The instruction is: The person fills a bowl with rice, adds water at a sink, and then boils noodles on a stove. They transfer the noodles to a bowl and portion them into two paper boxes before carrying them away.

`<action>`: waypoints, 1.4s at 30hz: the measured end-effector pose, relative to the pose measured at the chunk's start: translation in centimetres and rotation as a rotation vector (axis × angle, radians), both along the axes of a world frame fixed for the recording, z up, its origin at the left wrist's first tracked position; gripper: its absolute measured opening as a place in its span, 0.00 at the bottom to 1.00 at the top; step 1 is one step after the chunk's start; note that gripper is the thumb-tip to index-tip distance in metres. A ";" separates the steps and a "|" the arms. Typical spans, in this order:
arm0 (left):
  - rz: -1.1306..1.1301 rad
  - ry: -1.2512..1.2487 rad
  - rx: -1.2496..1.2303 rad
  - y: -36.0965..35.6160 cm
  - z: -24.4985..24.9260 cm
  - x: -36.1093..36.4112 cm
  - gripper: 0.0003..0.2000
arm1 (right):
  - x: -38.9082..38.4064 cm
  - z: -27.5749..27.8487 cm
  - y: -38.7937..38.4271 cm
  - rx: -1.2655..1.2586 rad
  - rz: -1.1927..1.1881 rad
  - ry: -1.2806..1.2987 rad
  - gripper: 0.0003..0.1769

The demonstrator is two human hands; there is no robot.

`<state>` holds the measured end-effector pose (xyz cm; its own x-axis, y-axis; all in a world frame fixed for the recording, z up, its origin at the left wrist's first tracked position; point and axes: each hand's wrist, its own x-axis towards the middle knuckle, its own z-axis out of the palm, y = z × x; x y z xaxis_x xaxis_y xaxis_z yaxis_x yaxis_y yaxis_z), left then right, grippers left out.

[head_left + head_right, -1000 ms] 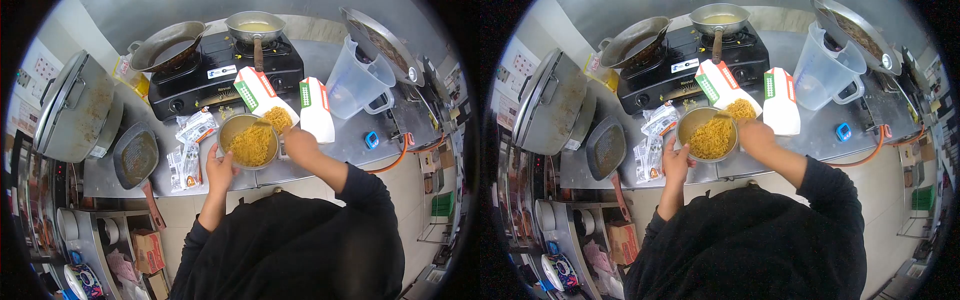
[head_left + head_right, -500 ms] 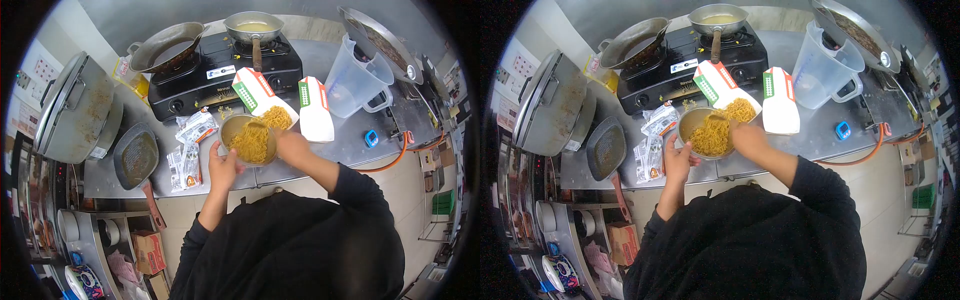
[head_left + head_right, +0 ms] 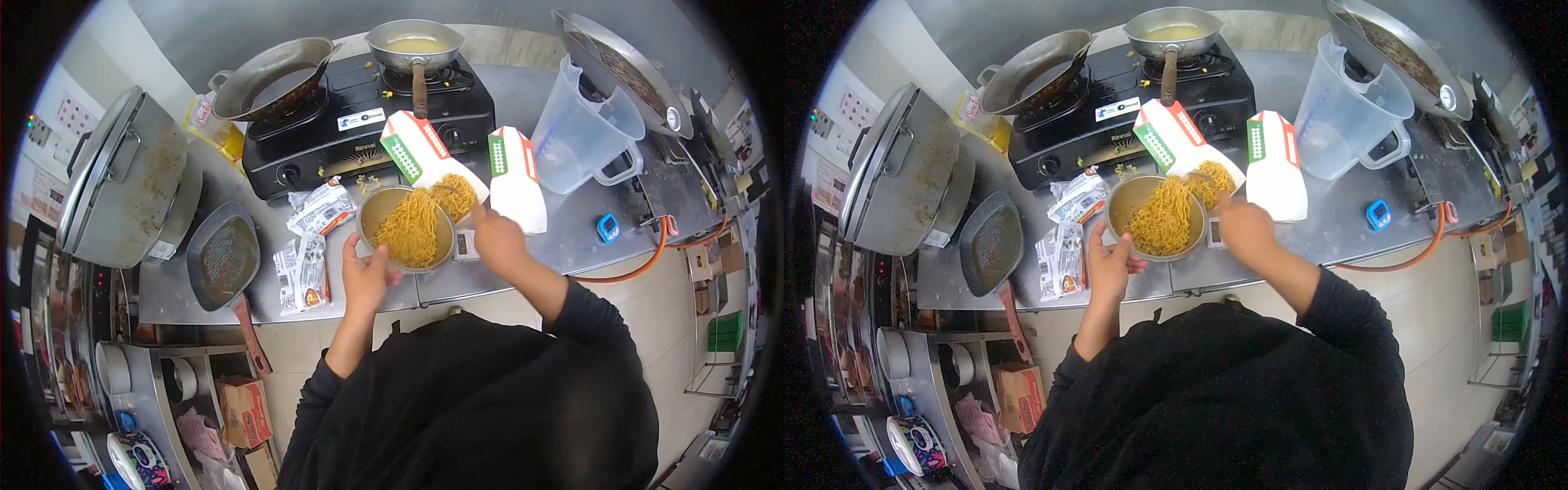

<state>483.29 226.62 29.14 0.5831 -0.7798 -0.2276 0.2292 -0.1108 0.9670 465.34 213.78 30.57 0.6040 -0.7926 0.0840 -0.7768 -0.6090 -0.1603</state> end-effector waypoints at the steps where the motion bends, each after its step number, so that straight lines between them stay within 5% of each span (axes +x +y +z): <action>1: 0.006 0.004 0.005 0.2 0.0 -0.2 0.28 | -0.3 0.2 -0.3 -0.012 -0.045 0.002 0.09; 5: 0.005 0.007 0.000 0.1 0.1 -0.4 0.29 | -0.3 -0.6 -0.1 -0.005 0.057 -0.148 0.08; 17: 0.018 -0.012 0.025 0.1 -0.6 -0.8 0.26 | 0.5 -0.6 0.9 -0.046 0.216 0.098 0.07; 29: -0.018 -0.020 0.028 0.4 0.4 -1.2 0.27 | 0.3 -0.9 0.7 -0.074 0.154 -0.110 0.08; 42: -0.013 -0.037 0.031 0.4 0.1 -1.5 0.28 | 0.1 -1.0 1.5 -0.074 0.123 0.059 0.08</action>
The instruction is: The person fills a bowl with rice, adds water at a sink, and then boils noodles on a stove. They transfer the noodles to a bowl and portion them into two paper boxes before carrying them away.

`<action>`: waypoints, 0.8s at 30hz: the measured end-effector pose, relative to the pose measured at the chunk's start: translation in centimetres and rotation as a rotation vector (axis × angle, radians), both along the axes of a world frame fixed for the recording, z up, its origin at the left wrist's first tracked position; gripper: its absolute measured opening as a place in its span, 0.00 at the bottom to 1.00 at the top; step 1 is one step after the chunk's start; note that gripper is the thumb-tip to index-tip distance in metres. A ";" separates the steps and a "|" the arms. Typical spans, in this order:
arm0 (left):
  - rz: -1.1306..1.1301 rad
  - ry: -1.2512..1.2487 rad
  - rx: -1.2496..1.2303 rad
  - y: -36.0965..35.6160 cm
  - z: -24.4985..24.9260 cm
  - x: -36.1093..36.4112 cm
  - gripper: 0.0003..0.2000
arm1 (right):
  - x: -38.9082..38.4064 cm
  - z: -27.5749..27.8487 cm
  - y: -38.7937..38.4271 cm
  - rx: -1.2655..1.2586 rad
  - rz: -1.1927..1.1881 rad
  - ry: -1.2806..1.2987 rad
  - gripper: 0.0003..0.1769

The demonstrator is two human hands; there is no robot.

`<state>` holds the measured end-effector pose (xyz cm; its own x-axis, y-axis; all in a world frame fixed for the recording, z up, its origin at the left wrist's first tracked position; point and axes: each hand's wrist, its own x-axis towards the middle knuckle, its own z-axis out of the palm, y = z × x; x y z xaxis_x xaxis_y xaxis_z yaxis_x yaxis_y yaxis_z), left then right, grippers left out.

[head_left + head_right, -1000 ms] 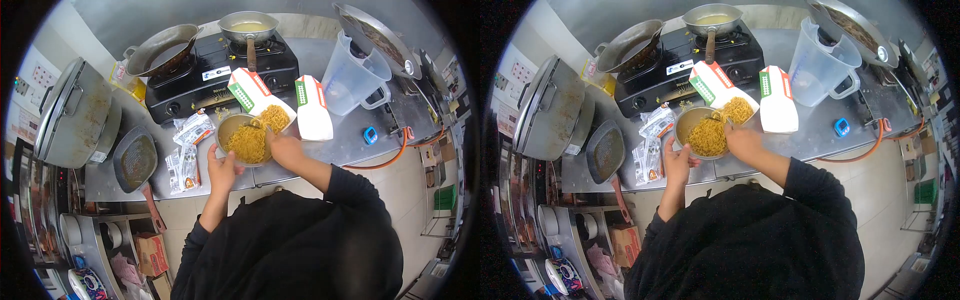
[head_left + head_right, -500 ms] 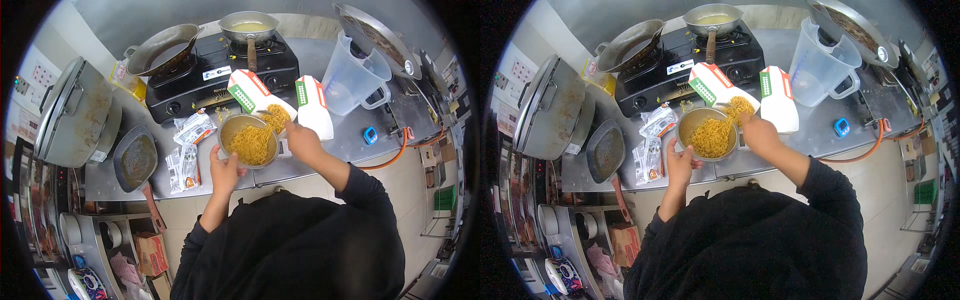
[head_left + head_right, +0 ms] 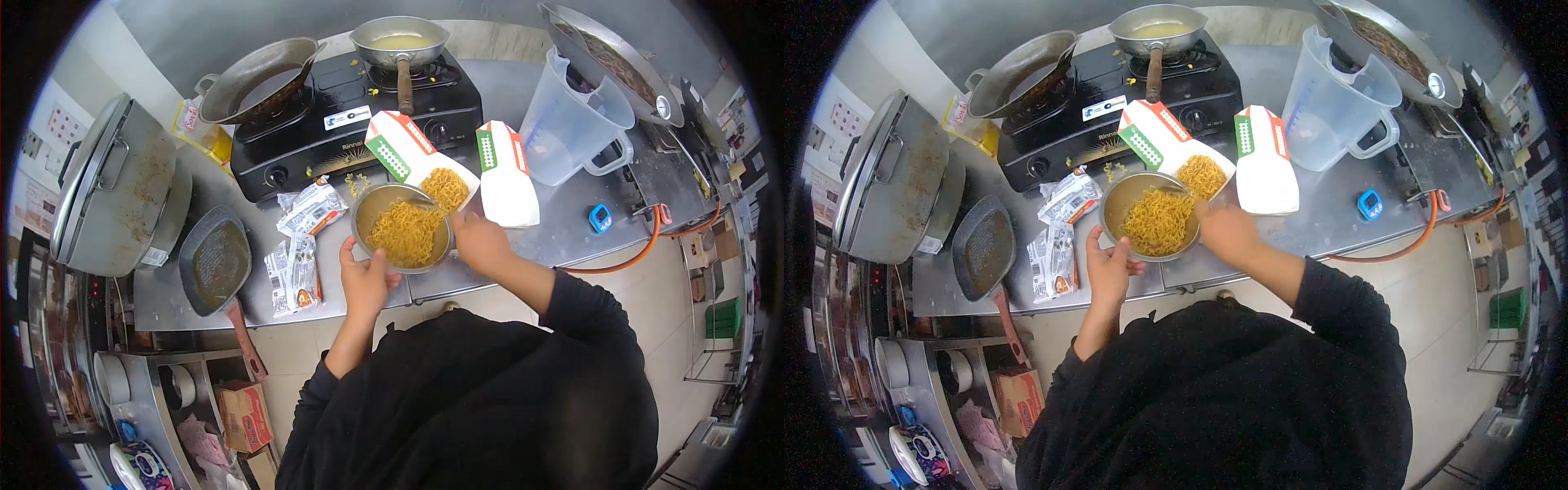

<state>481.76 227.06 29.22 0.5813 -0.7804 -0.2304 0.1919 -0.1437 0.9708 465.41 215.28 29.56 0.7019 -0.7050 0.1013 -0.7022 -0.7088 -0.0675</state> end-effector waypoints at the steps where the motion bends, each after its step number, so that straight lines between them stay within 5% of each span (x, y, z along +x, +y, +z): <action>1: 0.005 0.008 -0.002 0.0 -0.1 0.0 0.28 | 0.3 0.1 -0.6 -0.006 -0.014 -0.005 0.09; 5: 0.022 0.044 0.000 0.0 -0.1 0.2 0.28 | -0.6 1.1 -2.2 -0.046 -0.038 -0.125 0.09; 11: 0.068 0.085 -0.015 0.0 -0.6 0.3 0.29 | -2.1 1.7 2.3 0.112 0.032 0.025 0.10; 24: 0.101 0.127 -0.023 -0.1 -1.4 -0.3 0.28 | 0.1 1.7 -0.9 -0.059 0.085 0.026 0.10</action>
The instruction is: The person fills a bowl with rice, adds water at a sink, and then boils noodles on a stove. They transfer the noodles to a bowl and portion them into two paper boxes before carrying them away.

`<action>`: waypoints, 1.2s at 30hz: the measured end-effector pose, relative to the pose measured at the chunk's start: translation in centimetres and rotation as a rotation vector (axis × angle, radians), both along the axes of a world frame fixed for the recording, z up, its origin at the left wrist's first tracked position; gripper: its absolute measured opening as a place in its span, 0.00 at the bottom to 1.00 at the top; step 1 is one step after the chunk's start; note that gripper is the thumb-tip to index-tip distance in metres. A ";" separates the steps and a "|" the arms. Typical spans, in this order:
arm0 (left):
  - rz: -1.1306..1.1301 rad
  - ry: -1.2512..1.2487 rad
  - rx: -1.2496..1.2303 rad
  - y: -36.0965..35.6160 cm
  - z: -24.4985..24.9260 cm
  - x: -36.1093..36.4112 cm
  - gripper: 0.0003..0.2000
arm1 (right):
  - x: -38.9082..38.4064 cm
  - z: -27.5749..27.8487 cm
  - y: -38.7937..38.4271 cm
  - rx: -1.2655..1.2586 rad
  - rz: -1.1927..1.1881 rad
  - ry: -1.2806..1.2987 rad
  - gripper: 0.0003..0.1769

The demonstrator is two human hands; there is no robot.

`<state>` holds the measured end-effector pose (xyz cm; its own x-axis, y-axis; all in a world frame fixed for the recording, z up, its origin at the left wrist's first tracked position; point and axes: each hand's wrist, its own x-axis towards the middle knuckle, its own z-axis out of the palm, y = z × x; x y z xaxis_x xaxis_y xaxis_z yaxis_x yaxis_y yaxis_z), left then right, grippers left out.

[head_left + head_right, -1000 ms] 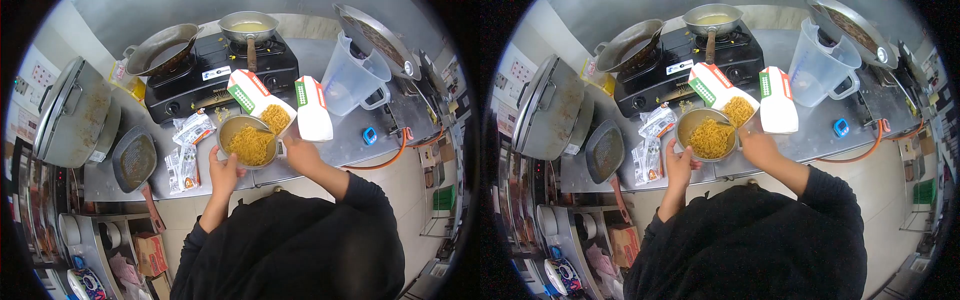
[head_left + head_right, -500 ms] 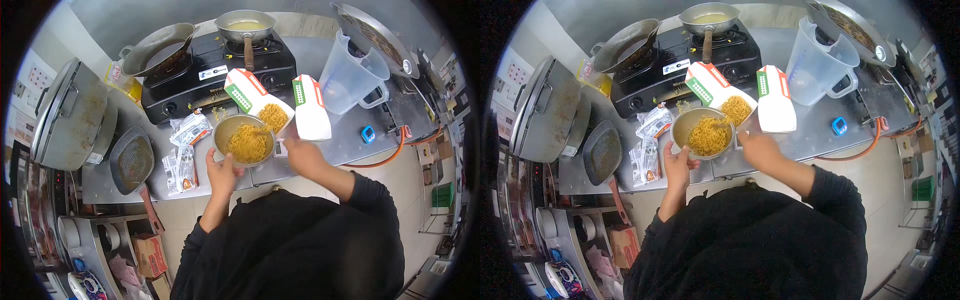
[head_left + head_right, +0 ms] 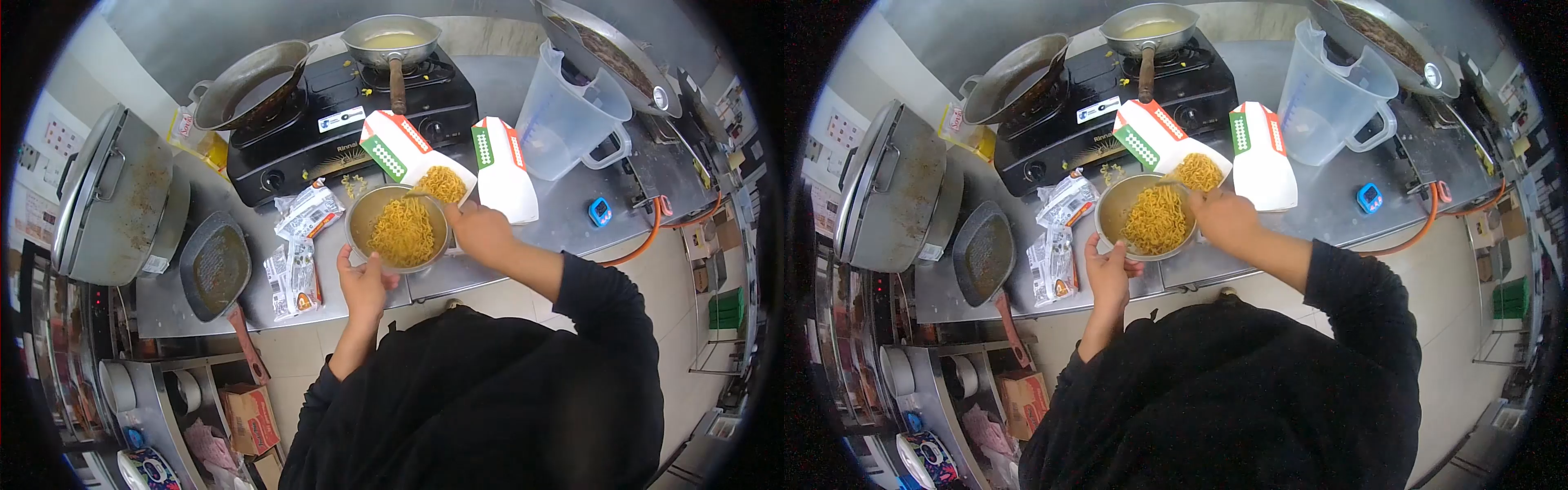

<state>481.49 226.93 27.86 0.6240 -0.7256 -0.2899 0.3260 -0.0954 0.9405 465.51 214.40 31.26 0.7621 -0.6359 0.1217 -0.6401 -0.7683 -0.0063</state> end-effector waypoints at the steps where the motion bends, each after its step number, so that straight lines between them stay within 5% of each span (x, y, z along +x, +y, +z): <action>1: -0.004 -0.004 -0.009 0.0 0.1 -0.1 0.28 | -0.3 0.7 -0.4 0.020 -0.029 0.024 0.10; 11: -0.034 -0.046 -0.015 0.3 1.2 -0.2 0.28 | -0.9 0.1 0.5 0.142 0.001 -0.092 0.09; 23: -0.041 -0.056 0.008 0.4 0.7 0.0 0.29 | 1.9 -1.5 0.2 -0.003 -0.048 -0.038 0.07; 36: -0.063 -0.073 -0.011 0.2 1.0 1.1 0.26 | 0.5 -0.6 -0.8 0.269 -0.170 -0.205 0.09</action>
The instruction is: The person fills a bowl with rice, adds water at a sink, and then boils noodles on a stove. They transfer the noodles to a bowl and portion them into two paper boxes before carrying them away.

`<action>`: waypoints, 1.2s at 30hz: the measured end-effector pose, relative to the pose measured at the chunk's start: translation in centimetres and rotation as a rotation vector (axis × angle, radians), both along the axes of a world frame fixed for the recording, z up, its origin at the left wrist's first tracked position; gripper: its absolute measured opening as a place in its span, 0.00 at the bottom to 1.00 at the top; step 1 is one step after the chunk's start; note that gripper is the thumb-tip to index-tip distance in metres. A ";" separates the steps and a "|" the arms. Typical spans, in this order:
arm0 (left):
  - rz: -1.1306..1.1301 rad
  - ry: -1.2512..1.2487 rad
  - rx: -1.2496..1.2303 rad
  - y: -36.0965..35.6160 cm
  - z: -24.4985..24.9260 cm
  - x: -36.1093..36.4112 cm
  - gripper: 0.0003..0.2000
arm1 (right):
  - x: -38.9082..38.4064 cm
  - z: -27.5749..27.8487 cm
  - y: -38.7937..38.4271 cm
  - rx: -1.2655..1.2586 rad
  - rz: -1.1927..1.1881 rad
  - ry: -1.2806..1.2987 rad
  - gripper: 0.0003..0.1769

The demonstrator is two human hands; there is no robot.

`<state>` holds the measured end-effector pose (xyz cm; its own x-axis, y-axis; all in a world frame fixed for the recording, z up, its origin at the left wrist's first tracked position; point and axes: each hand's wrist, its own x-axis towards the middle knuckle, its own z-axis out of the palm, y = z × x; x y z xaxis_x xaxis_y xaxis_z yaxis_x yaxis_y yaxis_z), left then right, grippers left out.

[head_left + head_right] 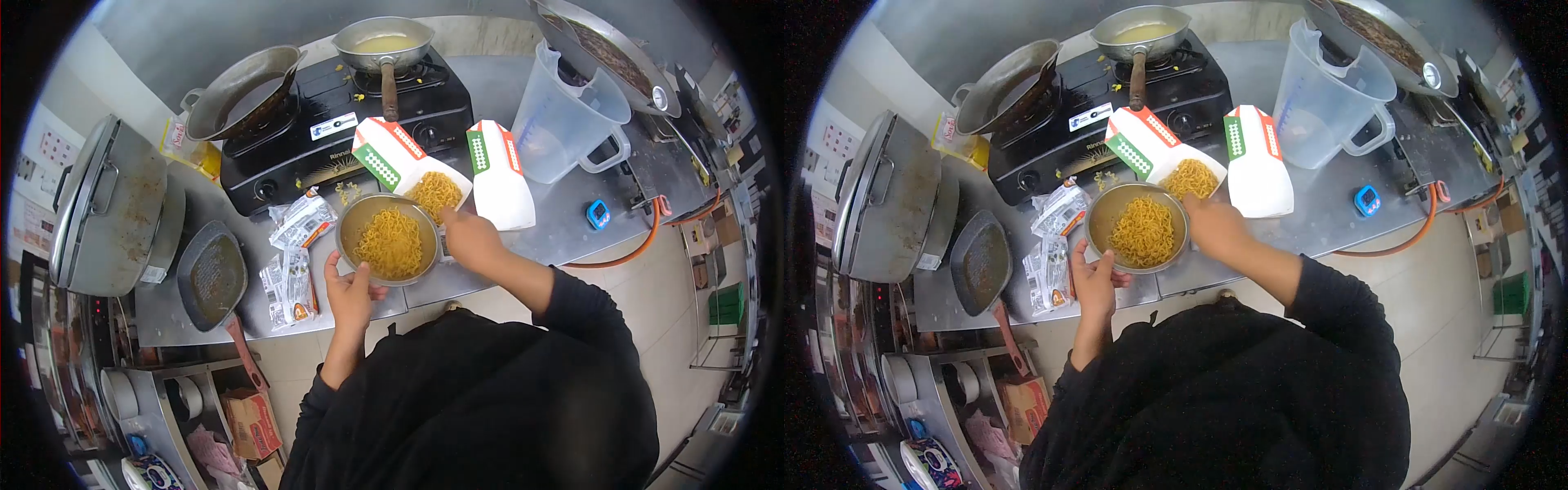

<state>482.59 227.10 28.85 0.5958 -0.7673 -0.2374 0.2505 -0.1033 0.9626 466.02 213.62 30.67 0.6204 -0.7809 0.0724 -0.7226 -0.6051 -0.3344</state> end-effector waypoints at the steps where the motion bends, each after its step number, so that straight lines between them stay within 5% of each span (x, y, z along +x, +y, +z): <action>1: 0.001 0.006 0.001 -0.1 0.0 0.1 0.26 | 0.1 -0.7 -0.5 0.003 -0.021 -0.022 0.09; 14: 0.019 -0.033 0.138 3.0 -1.8 2.5 0.24 | -1.0 0.1 -2.3 0.090 -0.080 0.218 0.09; 20: 0.067 0.015 0.083 3.8 -2.4 3.1 0.22 | -2.0 1.8 -4.5 0.050 -0.251 0.136 0.11; 26: 0.055 0.120 0.256 3.8 -1.8 3.6 0.19 | -1.8 -0.2 -3.8 0.031 -0.124 0.164 0.11; 31: 0.044 -0.070 0.232 3.4 -3.3 5.0 0.10 | -3.0 -0.2 -3.9 0.047 -0.054 0.201 0.11; 36: 0.047 -0.222 0.168 2.3 -2.7 4.9 0.07 | -4.6 5.2 -2.8 0.079 -0.112 -0.095 0.10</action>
<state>487.50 229.39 26.17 0.6818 -0.6981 -0.2188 0.0438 -0.2596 0.9647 461.45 210.77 35.91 0.5228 -0.8502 0.0620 -0.7467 -0.4919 -0.4477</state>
